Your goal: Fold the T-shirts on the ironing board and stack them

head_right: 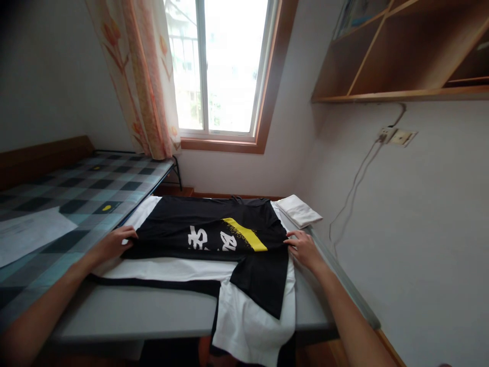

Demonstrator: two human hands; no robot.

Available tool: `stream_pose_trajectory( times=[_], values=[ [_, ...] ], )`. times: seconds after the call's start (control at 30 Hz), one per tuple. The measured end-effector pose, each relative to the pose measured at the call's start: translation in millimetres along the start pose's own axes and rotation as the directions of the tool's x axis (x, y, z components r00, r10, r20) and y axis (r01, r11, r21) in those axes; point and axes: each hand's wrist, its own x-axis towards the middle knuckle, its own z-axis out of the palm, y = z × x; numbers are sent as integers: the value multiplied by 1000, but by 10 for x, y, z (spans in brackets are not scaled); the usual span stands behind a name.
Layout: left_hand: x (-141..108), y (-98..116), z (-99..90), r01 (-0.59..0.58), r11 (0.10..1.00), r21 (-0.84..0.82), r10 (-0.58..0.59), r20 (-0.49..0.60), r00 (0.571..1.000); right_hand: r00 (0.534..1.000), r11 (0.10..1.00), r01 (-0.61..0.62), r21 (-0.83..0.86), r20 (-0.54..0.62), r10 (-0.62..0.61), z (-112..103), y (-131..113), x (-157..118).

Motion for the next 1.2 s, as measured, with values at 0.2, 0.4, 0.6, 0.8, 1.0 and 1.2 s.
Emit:
stream_pose_trajectory(
  times=[0.2, 0.4, 0.6, 0.8, 1.0, 1.2],
  values=[
    [-203, 7, -213, 53, 996, -74, -47, 81, 996, 998, 986, -51, 161, 53, 43, -194, 156, -159],
    [-444, 45, -227, 215, 965, -152, -143, 385, 912, 886, 922, -147, 357, 462, -38, -322, 35, -323],
    [-2, 396, -212, 161, 974, -160, -124, 218, 968, 909, 895, -194, 401, 416, 11, -430, -244, 51],
    [776, 724, 303, -46, 986, -163, 65, 111, 992, 960, 865, -112, 488, 277, -32, -224, -493, 734],
    [1280, 754, 931, -60, 997, -54, 58, -24, 998, 966, 850, -137, 509, 257, 3, 82, -642, 1416],
    [1303, 695, 1134, -13, 1000, 1, 13, -114, 993, 973, 860, -175, 480, 219, 76, 296, -691, 2040]
  ],
)
